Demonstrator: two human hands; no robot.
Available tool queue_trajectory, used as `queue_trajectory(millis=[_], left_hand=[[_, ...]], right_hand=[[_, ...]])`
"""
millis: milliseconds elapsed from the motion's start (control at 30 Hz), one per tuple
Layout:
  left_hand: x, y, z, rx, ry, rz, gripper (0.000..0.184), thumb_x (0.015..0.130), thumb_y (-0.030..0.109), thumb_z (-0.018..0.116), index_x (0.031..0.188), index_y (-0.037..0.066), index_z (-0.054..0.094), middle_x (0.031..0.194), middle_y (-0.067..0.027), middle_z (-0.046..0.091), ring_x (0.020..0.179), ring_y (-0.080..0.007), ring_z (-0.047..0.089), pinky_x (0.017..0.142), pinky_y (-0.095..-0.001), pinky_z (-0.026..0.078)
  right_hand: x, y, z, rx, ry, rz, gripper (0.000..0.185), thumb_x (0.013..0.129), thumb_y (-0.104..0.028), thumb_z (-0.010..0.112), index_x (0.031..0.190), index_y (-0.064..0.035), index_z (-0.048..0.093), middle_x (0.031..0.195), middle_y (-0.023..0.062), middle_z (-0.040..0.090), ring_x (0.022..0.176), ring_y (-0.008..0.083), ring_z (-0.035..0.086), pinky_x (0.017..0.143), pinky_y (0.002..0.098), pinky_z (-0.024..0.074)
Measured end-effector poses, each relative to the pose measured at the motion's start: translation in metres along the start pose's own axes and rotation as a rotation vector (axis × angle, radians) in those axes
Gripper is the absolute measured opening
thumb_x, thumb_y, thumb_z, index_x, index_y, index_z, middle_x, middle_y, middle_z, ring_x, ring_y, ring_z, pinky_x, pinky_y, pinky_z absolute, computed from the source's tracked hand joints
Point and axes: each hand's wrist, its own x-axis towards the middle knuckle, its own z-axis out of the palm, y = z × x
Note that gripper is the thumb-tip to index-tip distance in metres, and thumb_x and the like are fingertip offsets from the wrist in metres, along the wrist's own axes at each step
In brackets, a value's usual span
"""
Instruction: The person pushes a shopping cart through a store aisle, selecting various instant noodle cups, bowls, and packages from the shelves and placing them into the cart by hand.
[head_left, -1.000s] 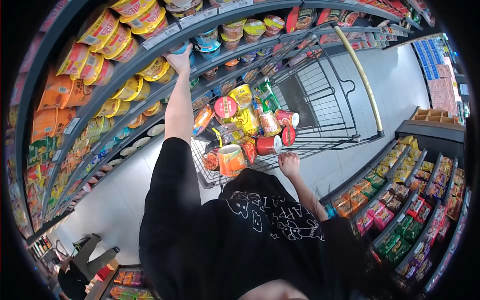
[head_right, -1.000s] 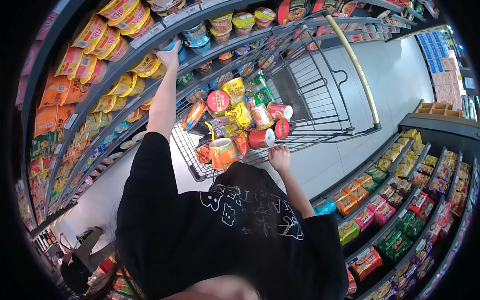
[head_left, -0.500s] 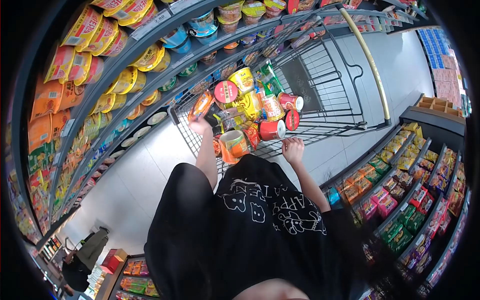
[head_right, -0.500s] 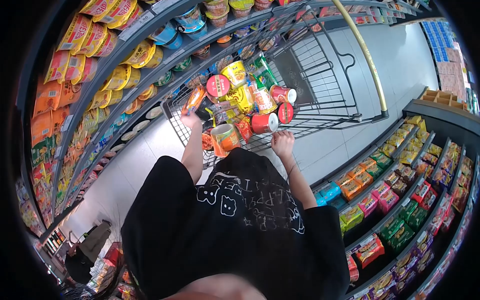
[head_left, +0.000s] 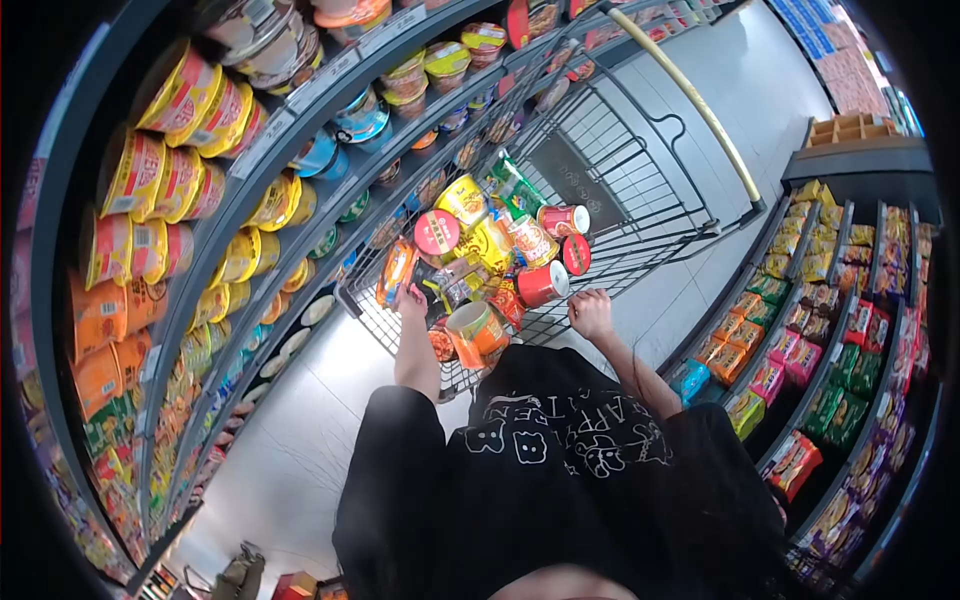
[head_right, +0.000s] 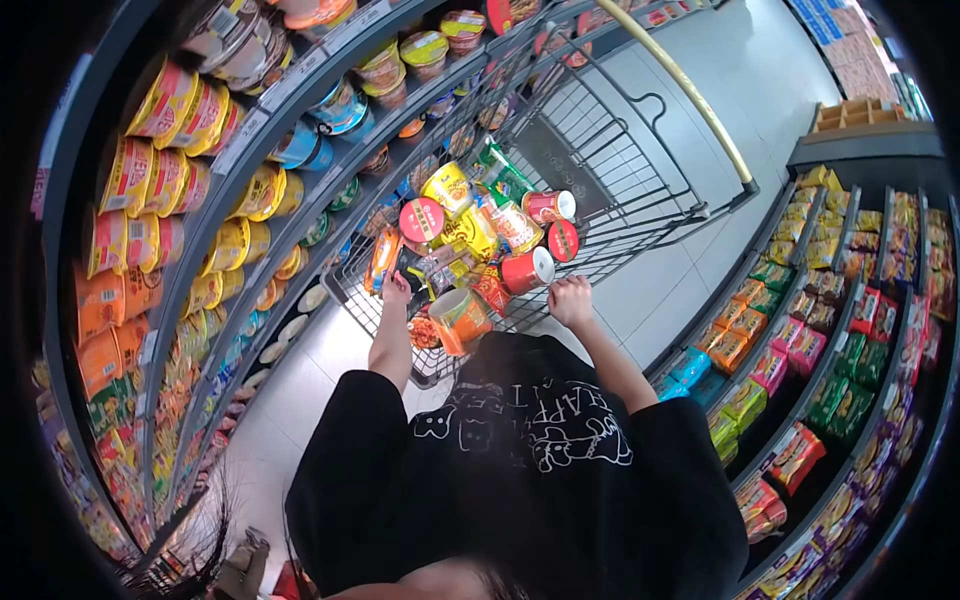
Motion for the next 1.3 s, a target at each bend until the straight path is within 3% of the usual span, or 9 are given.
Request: queue_trajectory(millis=[433,567,633,767,833,1000,1133,1233,1300], left_hand=[[-0.142,-0.025,0.028,0.031,0.166,0.561,0.024,0.072,0.024,0.063,0.067,0.003,0.053,0.062,-0.0026,0.054,0.042,-0.0056,0.041,0.035,-0.0162,0.031],[-0.252,-0.038,0.037,0.521,-0.088,0.88,0.037,0.08,0.026,0.057,0.058,-0.002,0.051,0.047,-0.0048,0.049,0.036,-0.0072,0.04,0.032,-0.0185,0.027],[-0.301,-0.037,0.04,0.629,-0.27,0.966,0.041,0.08,0.025,0.058,0.05,-0.002,0.051,0.041,-0.0041,0.046,0.032,-0.0074,0.038,0.031,-0.0193,0.025],[-0.372,-0.06,0.065,0.801,-0.598,1.077,0.044,0.079,0.02,0.058,0.042,0.0,0.05,0.036,-0.0048,0.046,0.027,-0.0079,0.04,0.028,-0.0197,0.026],[-0.389,-0.084,0.082,0.714,-0.806,1.023,0.04,0.079,0.018,0.059,0.043,0.0,0.052,0.037,-0.0046,0.047,0.028,-0.0076,0.041,0.028,-0.0193,0.026],[-0.419,-0.159,0.144,0.8,-0.823,0.979,0.036,0.079,0.014,0.06,0.047,0.0,0.052,0.04,-0.0011,0.046,0.031,-0.0057,0.041,0.03,-0.019,0.027],[-0.411,-0.21,0.164,0.748,-0.663,0.981,0.031,0.077,0.01,0.061,0.049,0.001,0.051,0.043,0.0027,0.043,0.034,-0.0039,0.037,0.033,-0.0206,0.028],[-0.403,-0.212,0.176,0.841,-0.583,1.21,0.021,0.079,0.017,0.059,0.07,-0.001,0.058,0.062,-0.0028,0.055,0.055,-0.0078,0.053,0.047,-0.0202,0.04],[-0.409,-0.206,0.188,0.615,-0.711,1.077,0.043,0.081,0.038,0.05,0.105,0.002,0.05,0.101,-0.01,0.056,0.094,-0.0167,0.055,0.067,-0.0256,0.046]], right_hand=[[0.012,0.014,0.01,-0.048,-0.359,0.111,0.02,0.066,-0.025,0.052,0.073,-0.009,0.062,0.067,0.0106,0.061,0.069,0.0278,0.06,0.062,0.0411,0.0472],[0.035,0.055,0.042,0.822,-0.37,-0.036,0.028,0.076,-0.026,0.053,0.092,-0.0053,0.06,0.078,0.0105,0.062,0.081,0.0214,0.06,0.071,0.0319,0.0467],[0.065,0.064,0.036,1.358,-0.53,0.106,0.039,0.081,-0.029,0.052,0.112,-0.005,0.048,0.104,0.0094,0.055,0.094,0.0199,0.055,0.074,0.0324,0.0454],[0.117,0.061,-0.127,2.066,-0.845,0.04,0.076,0.077,-0.051,0.052,0.133,-0.0135,0.019,0.125,0.0103,0.037,0.107,0.0215,0.044,0.082,0.0427,0.0406],[0.134,0.083,-0.162,2.096,-0.944,-0.254,0.089,0.071,-0.057,0.055,0.135,-0.0162,0.009,0.128,0.0118,0.031,0.105,0.023,0.044,0.084,0.0426,0.0395],[0.125,0.132,-0.224,1.615,-0.808,-0.048,0.073,0.068,-0.008,0.069,0.127,0.0005,0.027,0.117,0.0101,0.047,0.106,0.0155,0.045,0.091,0.0284,0.0348],[0.098,0.174,-0.22,1.754,-0.693,0.201,0.063,0.068,-0.007,0.068,0.121,0.0031,0.034,0.109,0.0094,0.052,0.099,0.0153,0.05,0.086,0.0281,0.0395],[0.083,0.2,-0.197,1.899,-0.554,0.381,0.05,0.066,-0.004,0.066,0.109,0.0026,0.042,0.102,0.0093,0.054,0.093,0.0143,0.053,0.081,0.0259,0.043],[0.078,0.214,-0.181,1.942,-0.545,0.401,0.046,0.064,-0.005,0.068,0.104,0.0013,0.046,0.099,0.0081,0.055,0.092,0.0134,0.053,0.081,0.0256,0.0428]])
